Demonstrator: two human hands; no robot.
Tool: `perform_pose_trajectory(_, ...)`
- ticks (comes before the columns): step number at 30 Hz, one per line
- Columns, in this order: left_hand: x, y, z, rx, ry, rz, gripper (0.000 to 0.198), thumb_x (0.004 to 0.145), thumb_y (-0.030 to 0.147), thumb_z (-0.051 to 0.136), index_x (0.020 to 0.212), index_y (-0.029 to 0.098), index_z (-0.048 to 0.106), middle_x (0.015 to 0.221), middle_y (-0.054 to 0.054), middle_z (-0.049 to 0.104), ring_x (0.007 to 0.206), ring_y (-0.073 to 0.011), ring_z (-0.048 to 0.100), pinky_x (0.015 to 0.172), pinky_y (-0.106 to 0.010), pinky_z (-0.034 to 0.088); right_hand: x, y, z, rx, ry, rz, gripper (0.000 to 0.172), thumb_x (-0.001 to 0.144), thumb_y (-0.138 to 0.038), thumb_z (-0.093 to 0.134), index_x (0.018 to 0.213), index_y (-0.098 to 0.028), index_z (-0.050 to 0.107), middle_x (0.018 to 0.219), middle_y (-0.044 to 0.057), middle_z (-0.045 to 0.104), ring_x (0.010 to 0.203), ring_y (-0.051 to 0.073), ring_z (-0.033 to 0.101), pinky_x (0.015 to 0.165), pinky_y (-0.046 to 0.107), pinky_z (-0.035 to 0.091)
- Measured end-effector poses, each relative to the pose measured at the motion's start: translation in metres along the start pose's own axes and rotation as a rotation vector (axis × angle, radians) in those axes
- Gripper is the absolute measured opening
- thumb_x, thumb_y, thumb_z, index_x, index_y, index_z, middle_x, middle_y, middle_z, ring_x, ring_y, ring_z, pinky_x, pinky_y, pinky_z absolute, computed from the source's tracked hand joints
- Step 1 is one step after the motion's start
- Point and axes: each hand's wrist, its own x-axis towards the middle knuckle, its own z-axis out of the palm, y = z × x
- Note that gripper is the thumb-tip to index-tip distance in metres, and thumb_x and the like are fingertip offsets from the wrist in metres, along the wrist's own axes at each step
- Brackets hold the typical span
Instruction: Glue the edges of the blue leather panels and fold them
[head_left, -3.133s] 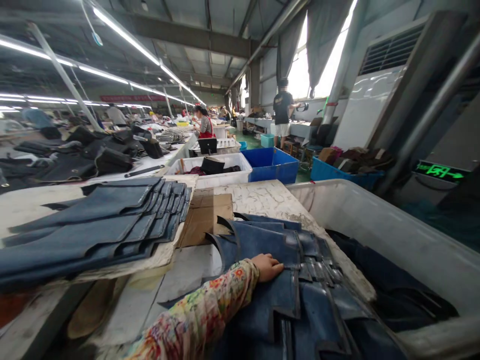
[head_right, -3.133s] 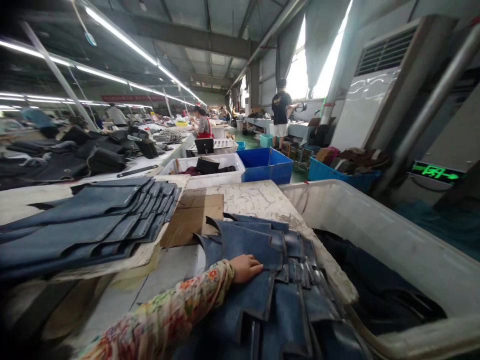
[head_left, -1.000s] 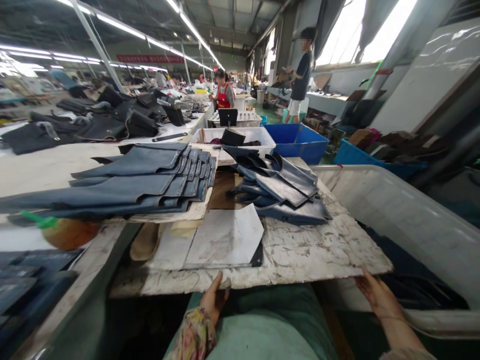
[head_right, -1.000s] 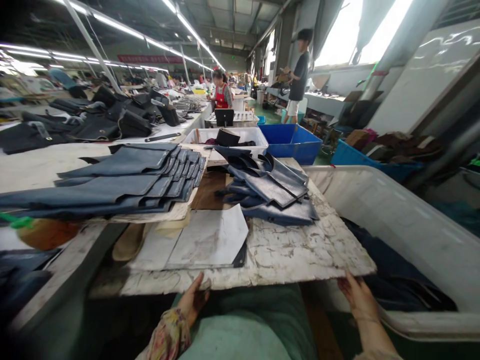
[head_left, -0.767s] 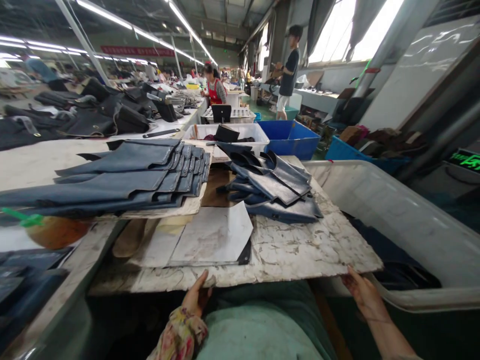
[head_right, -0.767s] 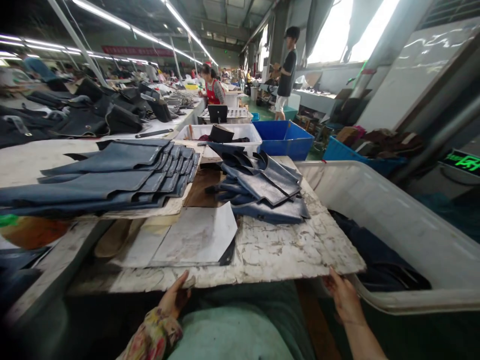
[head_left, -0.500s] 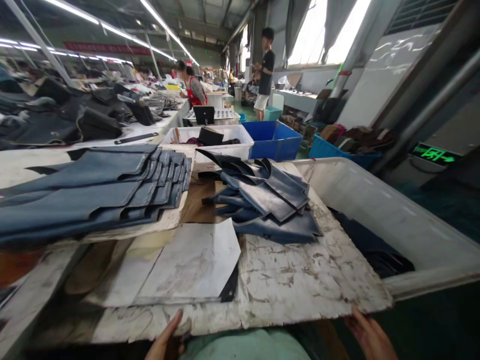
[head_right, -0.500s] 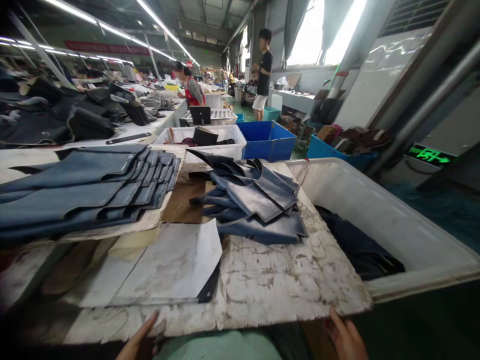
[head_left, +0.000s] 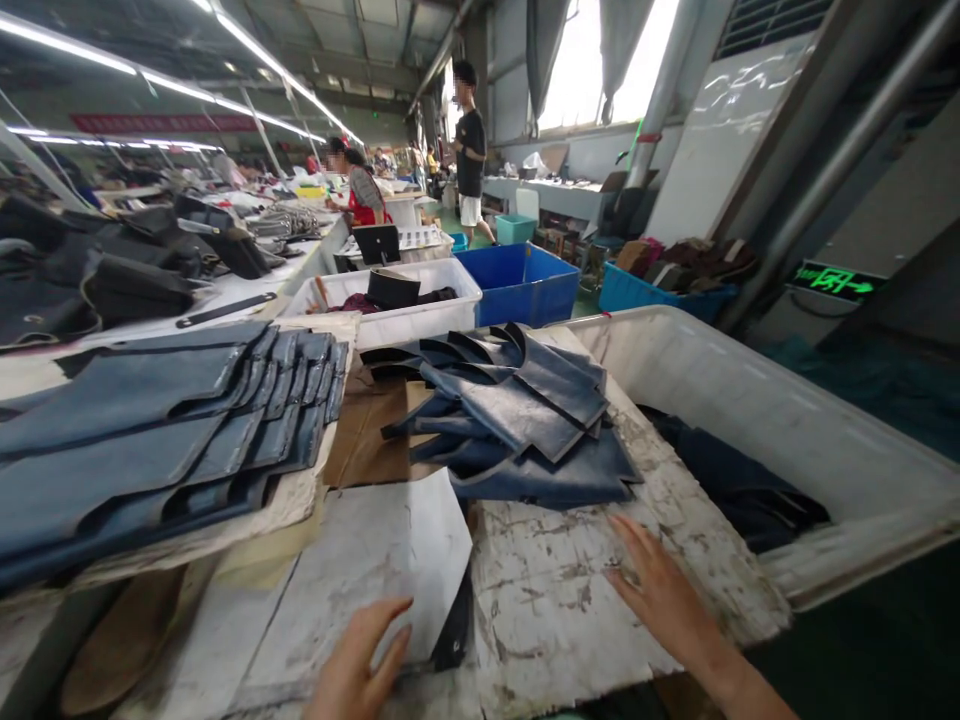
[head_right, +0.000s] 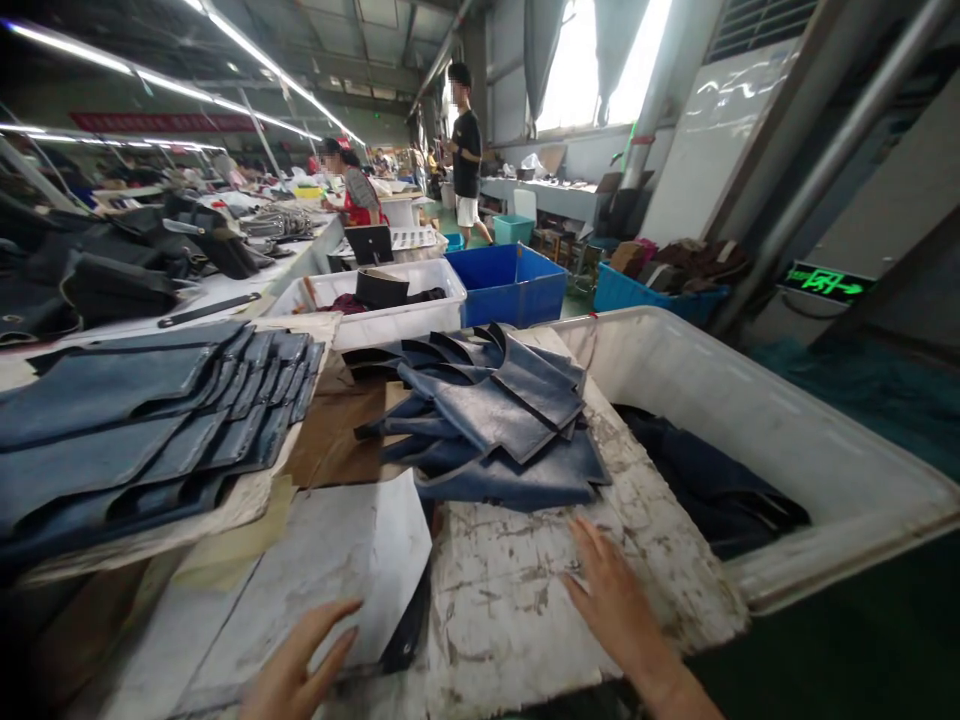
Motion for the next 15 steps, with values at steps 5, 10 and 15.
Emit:
perform_pose_trajectory(5,0.055,-0.003,0.056,0.461,0.198,0.311,0.042,0.081,0.033,0.046,0.121,0.024,0.054,0.128,-0.008,0.05,0.116,-0.0256,0.047,0.097,-0.043,0.036,0.071,-0.049,0.057,-0.372,0.061,-0.312,0.065,0.078,-0.009,0.042,0.14,-0.015,0.024,0.144,0.013,0.024,0.132,0.026,0.022,0.107,0.046,0.022)
perform_pose_trajectory(10,0.06,-0.027,0.071,0.721,0.275,0.499,0.046,0.084,0.028,0.045,0.13,0.03,0.043,0.132,-0.002,0.047,0.119,-0.0189,0.044,0.103,-0.034,0.023,0.129,-0.045,0.085,-0.499,0.022,-0.397,0.067,0.082,-0.004,0.037,0.142,-0.021,0.015,0.141,0.015,0.03,0.133,0.029,0.019,0.104,0.053,0.02)
perform_pose_trajectory(15,0.067,-0.032,0.08,0.756,0.327,0.536,0.044,0.084,0.028,0.042,0.128,0.027,0.046,0.131,-0.002,0.048,0.12,-0.0187,0.042,0.104,-0.034,0.018,0.209,-0.038,0.084,-0.491,-0.027,-0.288,0.059,0.085,-0.003,0.031,0.14,-0.023,0.025,0.137,0.017,0.036,0.131,0.031,0.024,0.098,0.052,0.027)
